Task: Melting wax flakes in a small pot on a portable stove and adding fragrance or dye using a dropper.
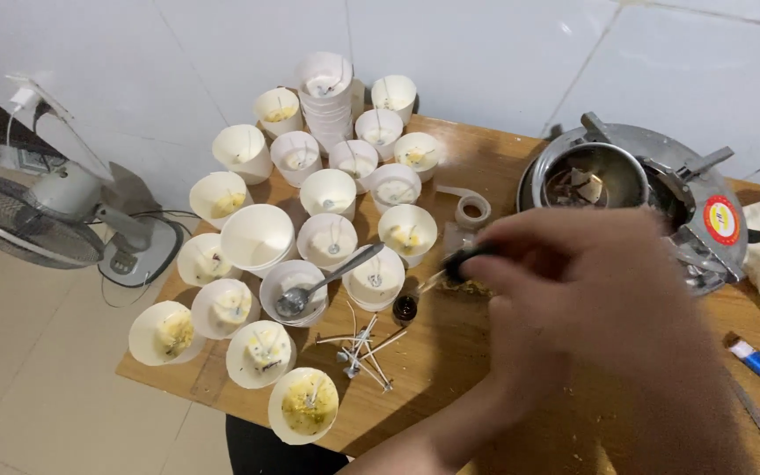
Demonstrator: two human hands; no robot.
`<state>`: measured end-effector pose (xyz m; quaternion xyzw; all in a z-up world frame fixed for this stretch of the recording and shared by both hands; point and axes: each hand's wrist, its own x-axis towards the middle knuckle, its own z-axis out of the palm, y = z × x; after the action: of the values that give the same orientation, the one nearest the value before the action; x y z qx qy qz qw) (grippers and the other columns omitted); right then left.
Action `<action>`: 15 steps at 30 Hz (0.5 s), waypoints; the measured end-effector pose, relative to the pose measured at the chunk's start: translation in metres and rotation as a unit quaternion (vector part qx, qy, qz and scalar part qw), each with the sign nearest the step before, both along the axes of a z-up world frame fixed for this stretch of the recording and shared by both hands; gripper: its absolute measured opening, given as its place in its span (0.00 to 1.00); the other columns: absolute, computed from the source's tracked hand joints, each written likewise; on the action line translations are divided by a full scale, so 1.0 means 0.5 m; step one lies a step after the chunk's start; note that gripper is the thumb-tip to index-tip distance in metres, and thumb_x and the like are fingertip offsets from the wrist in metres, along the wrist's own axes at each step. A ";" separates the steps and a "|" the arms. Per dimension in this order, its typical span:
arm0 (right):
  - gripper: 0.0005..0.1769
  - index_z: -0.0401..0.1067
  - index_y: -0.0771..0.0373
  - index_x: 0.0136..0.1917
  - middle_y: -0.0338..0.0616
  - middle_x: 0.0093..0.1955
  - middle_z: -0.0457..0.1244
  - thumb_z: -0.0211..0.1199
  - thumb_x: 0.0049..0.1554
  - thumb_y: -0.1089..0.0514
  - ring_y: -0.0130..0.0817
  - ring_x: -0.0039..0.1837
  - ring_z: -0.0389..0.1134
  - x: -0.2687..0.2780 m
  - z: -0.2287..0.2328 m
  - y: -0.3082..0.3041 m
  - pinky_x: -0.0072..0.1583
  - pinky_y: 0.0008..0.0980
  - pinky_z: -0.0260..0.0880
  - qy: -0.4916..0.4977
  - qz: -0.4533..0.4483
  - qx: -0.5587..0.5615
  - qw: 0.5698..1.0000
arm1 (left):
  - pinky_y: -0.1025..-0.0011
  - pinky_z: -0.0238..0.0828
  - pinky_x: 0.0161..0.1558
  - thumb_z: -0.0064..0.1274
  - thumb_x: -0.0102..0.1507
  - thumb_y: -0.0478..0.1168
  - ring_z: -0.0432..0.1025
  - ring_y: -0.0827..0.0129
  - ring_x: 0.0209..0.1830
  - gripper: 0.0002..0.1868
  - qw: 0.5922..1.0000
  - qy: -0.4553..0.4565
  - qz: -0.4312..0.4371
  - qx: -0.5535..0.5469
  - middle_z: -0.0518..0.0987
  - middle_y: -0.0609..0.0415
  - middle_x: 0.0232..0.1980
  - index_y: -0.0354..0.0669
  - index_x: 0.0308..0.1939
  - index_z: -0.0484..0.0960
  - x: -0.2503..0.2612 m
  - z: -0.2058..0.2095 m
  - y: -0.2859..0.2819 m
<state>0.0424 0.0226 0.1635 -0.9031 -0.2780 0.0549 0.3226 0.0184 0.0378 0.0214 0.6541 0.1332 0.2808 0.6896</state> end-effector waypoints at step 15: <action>0.09 0.83 0.43 0.46 0.28 0.38 0.75 0.71 0.50 0.45 0.29 0.41 0.74 -0.010 -0.073 0.062 0.49 0.33 0.69 -0.014 0.104 -0.147 0.984 | 0.65 0.53 0.27 0.41 0.72 0.51 0.61 0.73 0.23 0.20 0.999 0.021 0.027 -0.016 0.67 0.59 0.23 0.45 0.30 0.71 -0.012 -0.011 -0.009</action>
<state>0.0374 0.0537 0.1270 -0.9075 -0.3638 0.1156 0.1751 0.0125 0.0333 0.0160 0.6449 0.1698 0.2833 0.6892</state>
